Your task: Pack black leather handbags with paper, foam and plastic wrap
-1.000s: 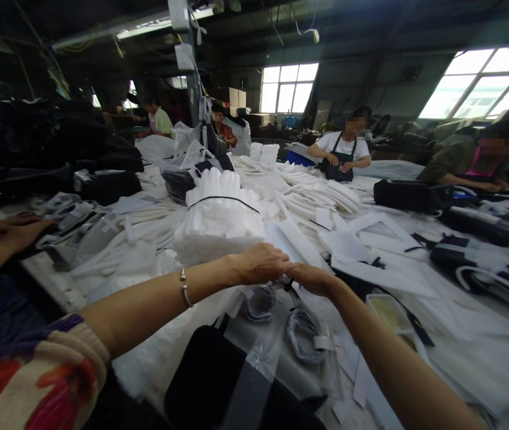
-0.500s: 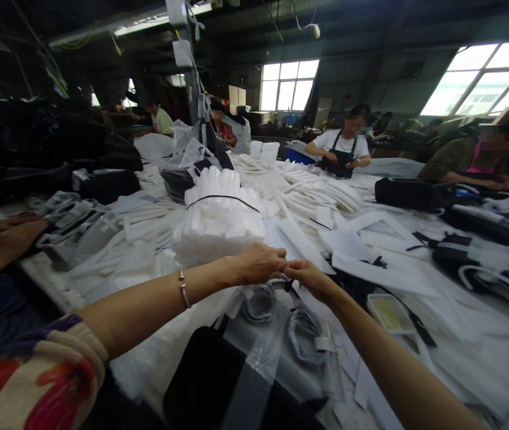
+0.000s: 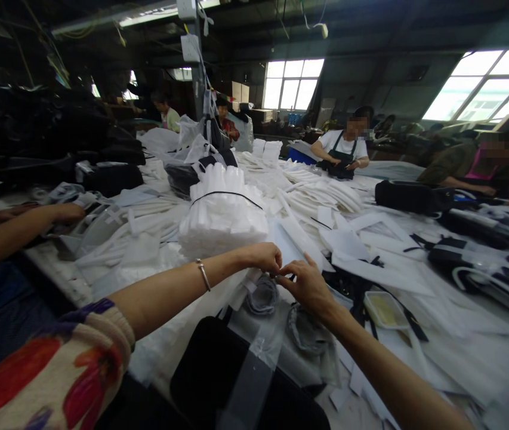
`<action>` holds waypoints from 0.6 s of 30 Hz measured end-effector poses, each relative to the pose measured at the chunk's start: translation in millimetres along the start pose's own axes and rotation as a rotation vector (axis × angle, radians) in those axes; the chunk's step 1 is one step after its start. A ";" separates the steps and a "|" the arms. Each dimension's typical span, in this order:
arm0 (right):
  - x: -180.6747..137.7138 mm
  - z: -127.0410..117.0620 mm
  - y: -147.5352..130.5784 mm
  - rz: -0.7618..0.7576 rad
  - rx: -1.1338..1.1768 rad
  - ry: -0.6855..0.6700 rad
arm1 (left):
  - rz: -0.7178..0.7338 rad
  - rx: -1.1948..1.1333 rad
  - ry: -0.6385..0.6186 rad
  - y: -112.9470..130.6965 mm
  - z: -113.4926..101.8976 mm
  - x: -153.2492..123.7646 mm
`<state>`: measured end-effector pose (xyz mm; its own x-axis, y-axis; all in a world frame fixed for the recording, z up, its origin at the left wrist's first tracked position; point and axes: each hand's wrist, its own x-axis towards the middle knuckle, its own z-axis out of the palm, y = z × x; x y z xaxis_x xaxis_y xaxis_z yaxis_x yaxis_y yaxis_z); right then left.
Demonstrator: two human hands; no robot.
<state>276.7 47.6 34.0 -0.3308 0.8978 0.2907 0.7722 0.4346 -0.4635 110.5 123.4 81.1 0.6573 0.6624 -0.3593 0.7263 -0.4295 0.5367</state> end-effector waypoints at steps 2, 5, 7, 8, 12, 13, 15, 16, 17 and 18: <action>-2.1 3.3 -2.1 -0.104 -0.144 0.061 | -0.002 -0.082 -0.067 -2.8 -2.4 1.4; -3.9 6.3 -1.5 -0.224 -0.264 0.134 | -0.019 -0.169 -0.118 -4.2 -6.0 1.2; -4.5 6.2 -0.2 -0.255 -0.298 0.174 | -0.033 -0.222 -0.127 -3.9 -7.1 0.6; -4.7 5.7 0.3 -0.262 -0.313 0.193 | -0.041 -0.252 -0.124 -3.6 -7.1 0.3; -4.6 3.6 1.5 -0.284 -0.400 0.274 | -0.086 -0.377 -0.074 -2.9 -3.9 0.9; -4.7 3.3 1.5 -0.291 -0.416 0.292 | -0.096 -0.403 -0.061 -2.6 -2.5 1.0; -5.6 2.8 1.0 -0.306 -0.435 0.304 | -0.106 -0.438 -0.046 -1.7 0.7 0.6; -6.1 2.5 0.7 -0.313 -0.445 0.296 | -0.104 -0.446 -0.044 -1.3 2.3 0.2; -6.4 2.3 0.6 -0.321 -0.457 0.278 | -0.098 -0.449 -0.045 -1.3 3.7 0.0; -6.3 2.2 0.6 -0.320 -0.473 0.255 | -0.091 -0.446 -0.047 -1.7 4.8 0.4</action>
<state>278.0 42.4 30.1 -0.4908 0.6579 0.5712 0.8322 0.5481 0.0838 110.5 121.4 76.3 0.6107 0.6521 -0.4491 0.6306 -0.0575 0.7740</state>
